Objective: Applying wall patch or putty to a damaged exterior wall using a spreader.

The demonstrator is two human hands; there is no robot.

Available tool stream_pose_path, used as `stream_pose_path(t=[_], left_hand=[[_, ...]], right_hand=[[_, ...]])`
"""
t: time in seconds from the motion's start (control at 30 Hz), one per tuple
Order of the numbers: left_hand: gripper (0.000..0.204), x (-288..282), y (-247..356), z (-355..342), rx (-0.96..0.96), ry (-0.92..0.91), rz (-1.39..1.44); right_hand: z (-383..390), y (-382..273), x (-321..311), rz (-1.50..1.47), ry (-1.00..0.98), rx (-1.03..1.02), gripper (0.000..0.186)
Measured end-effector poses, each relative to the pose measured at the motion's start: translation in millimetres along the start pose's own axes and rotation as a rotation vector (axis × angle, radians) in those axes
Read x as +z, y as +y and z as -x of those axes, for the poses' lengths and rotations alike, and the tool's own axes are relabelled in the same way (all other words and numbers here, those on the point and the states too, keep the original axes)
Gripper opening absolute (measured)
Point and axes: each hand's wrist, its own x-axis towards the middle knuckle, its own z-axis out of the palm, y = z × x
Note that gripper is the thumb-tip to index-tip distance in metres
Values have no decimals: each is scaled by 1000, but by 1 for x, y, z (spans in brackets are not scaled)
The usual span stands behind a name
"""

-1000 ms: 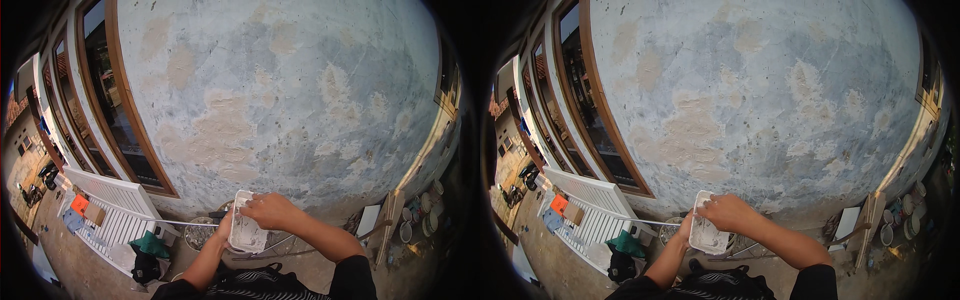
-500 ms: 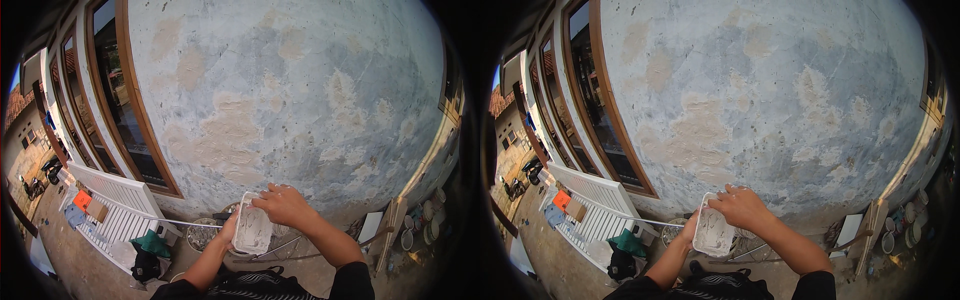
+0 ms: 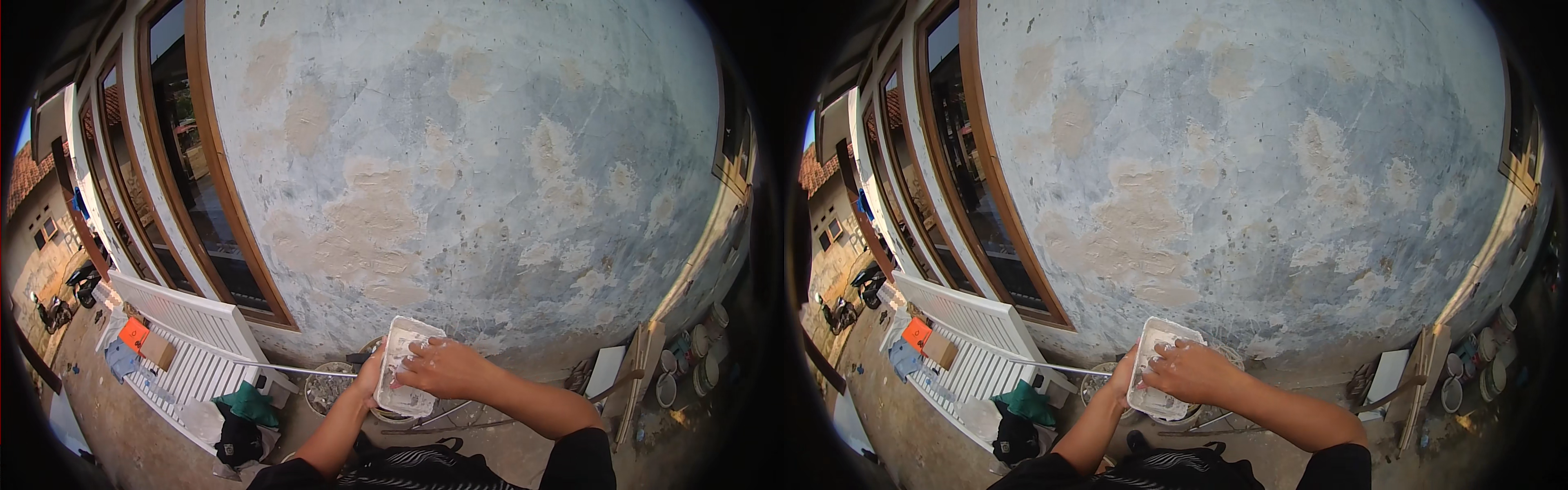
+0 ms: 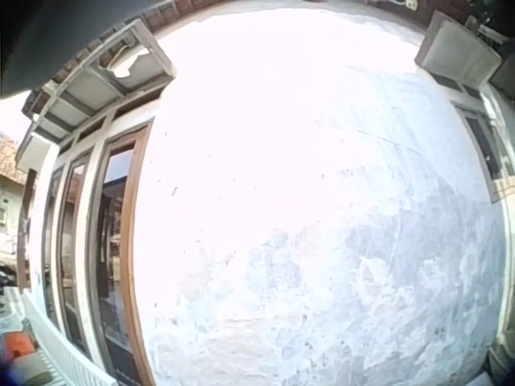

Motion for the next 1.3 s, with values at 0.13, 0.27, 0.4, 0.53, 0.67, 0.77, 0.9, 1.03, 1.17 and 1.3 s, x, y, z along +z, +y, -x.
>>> stream_pose_path(t=[0.13,0.27,0.4,0.53,0.67,0.77,0.9,1.03,1.17,1.3], left_hand=[[64,-18,-7,-8,-102,-145,-61],[70,4,-11,-7,-172,-41,-87],[73,5,-9,-10,-140,-81,-3],[73,6,-3,-6,24,-168,63],[73,16,-3,-3,113,-151,56],[72,26,-6,2,73,-137,36],[70,31,-15,2,13,-38,-75],[70,28,-17,1,28,-52,-50],[69,26,-15,1,19,-63,-73],[67,24,-17,3,-54,-29,-153]], right_hand=[[4,-12,12,21,85,-96,16],[8,-30,13,-22,133,-123,18],[17,-12,4,-46,94,-83,21],[27,5,-4,-123,139,29,32],[38,12,-10,-150,122,145,30],[44,14,-4,-93,182,232,29],[37,7,3,-63,265,187,25],[39,2,9,-87,253,149,24],[39,-5,9,-103,216,116,19],[38,-6,9,-37,187,69,21]])
